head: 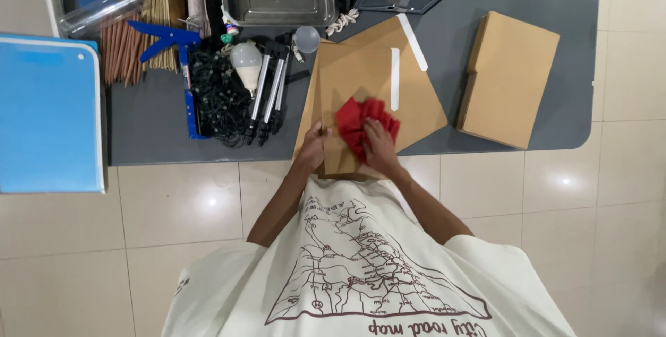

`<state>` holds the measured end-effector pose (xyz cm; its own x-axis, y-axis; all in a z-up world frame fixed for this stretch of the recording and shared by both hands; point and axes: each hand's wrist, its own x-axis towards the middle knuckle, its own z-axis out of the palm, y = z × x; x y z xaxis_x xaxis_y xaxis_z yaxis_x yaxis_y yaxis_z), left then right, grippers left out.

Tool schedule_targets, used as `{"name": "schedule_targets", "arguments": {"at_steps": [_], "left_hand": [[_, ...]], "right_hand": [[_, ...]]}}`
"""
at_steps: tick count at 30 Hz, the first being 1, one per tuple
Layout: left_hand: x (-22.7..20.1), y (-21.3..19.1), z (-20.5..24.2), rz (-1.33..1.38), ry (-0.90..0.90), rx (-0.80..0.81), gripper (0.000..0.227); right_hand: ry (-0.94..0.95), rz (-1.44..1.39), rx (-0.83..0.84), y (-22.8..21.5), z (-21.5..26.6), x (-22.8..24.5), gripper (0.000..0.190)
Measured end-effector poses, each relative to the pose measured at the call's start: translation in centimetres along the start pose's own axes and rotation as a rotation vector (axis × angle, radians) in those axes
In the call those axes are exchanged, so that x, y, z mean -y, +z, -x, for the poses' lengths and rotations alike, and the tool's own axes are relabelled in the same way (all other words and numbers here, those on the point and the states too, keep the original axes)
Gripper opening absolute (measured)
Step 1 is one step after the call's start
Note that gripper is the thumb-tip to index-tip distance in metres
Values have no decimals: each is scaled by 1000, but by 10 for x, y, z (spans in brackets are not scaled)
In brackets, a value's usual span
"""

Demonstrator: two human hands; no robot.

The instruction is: The person wipes the surface of several brown paper sheets with a red cloth. They handle the sheets one by one, wiping them thoroughly before stacking them on the table.

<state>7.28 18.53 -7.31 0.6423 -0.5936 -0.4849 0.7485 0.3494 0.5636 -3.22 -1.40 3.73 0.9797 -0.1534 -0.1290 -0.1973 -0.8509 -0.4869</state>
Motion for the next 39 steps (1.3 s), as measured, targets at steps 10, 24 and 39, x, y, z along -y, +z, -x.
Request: {"name": "schedule_targets", "arguments": {"at_steps": [10, 24, 39], "left_hand": [[-55, 34, 20, -90, -126, -100, 43], [-2, -9, -7, -181, -22, -102, 32], [-42, 12, 15, -56, -108, 53, 41]], "right_hand": [[316, 141, 46, 4, -31, 43, 76], [380, 237, -142, 5, -16, -23, 63], [-53, 256, 124, -13, 40, -11, 60]]}}
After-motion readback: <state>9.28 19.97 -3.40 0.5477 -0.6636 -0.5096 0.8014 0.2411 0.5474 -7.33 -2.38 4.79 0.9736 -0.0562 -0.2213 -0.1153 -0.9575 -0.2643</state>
